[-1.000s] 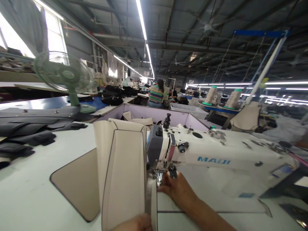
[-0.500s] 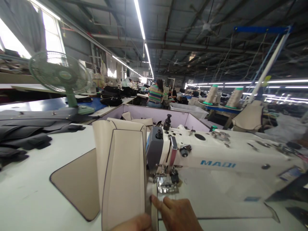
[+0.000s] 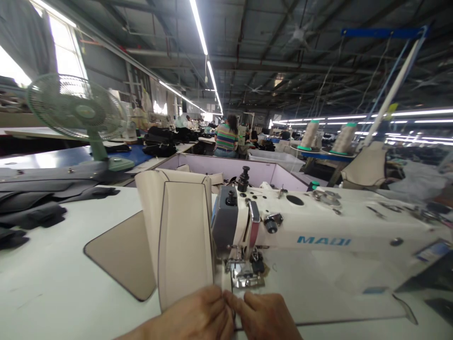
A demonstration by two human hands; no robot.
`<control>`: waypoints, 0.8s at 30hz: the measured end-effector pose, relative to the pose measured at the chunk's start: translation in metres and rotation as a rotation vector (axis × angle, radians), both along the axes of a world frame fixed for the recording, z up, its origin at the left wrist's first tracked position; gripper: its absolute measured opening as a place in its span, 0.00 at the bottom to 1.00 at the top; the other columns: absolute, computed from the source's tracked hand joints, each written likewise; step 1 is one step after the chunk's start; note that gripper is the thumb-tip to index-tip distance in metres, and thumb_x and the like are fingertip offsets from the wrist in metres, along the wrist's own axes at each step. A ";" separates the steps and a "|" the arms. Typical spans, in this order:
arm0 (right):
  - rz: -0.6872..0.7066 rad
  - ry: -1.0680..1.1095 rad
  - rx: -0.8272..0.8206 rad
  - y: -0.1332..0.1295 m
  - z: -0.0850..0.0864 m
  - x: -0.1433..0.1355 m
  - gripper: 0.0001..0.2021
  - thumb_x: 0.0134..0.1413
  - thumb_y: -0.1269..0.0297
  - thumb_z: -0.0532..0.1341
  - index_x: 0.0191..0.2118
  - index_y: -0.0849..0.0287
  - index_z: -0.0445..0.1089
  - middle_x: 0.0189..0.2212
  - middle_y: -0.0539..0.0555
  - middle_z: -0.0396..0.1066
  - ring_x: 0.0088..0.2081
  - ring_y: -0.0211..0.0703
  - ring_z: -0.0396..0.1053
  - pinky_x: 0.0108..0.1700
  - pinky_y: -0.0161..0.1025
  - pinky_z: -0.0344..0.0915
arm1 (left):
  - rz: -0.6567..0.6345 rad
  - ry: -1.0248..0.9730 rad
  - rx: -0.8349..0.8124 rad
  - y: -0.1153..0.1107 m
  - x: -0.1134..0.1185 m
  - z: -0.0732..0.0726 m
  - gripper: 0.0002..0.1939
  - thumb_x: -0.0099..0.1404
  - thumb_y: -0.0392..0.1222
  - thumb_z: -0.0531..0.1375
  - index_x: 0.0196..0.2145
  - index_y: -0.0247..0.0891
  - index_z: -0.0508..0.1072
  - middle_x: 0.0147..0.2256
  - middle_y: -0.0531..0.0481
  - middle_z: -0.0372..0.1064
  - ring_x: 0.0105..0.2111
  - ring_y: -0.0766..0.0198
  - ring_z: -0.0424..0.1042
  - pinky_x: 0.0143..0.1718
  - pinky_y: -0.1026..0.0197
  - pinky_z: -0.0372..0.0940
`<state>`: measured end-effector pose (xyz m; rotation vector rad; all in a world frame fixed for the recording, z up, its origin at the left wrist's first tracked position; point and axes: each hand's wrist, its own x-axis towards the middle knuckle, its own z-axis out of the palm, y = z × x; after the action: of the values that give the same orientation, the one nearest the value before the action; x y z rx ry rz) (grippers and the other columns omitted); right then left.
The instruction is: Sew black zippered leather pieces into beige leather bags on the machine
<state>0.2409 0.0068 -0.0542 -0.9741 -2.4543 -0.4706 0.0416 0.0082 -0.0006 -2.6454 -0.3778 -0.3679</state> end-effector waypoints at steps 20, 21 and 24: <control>-0.042 -0.195 -0.225 0.009 0.023 -0.017 0.07 0.64 0.71 0.55 0.32 0.60 0.65 0.26 0.50 0.72 0.26 0.43 0.70 0.24 0.39 0.57 | 0.140 0.298 -0.008 0.022 -0.036 0.053 0.32 0.57 0.38 0.64 0.58 0.39 0.60 0.58 0.46 0.60 0.61 0.55 0.54 0.65 0.45 0.31; -0.030 -0.202 -0.208 0.008 0.023 -0.017 0.07 0.63 0.73 0.56 0.32 0.60 0.64 0.26 0.50 0.72 0.25 0.43 0.70 0.23 0.39 0.56 | 0.121 0.297 0.070 0.025 -0.038 0.049 0.30 0.57 0.36 0.63 0.57 0.40 0.61 0.58 0.46 0.61 0.60 0.54 0.55 0.65 0.44 0.31; 0.010 -0.237 -0.153 0.004 0.024 -0.018 0.08 0.58 0.80 0.55 0.32 0.60 0.62 0.26 0.50 0.71 0.24 0.43 0.69 0.22 0.39 0.56 | 0.069 0.313 0.261 0.029 -0.039 0.030 0.21 0.60 0.32 0.61 0.52 0.37 0.67 0.51 0.44 0.67 0.54 0.52 0.63 0.63 0.45 0.41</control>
<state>0.2233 0.0112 -0.0305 -1.0176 -2.7406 -0.4204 0.0028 0.0374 0.0292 -2.3755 -0.2957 0.0219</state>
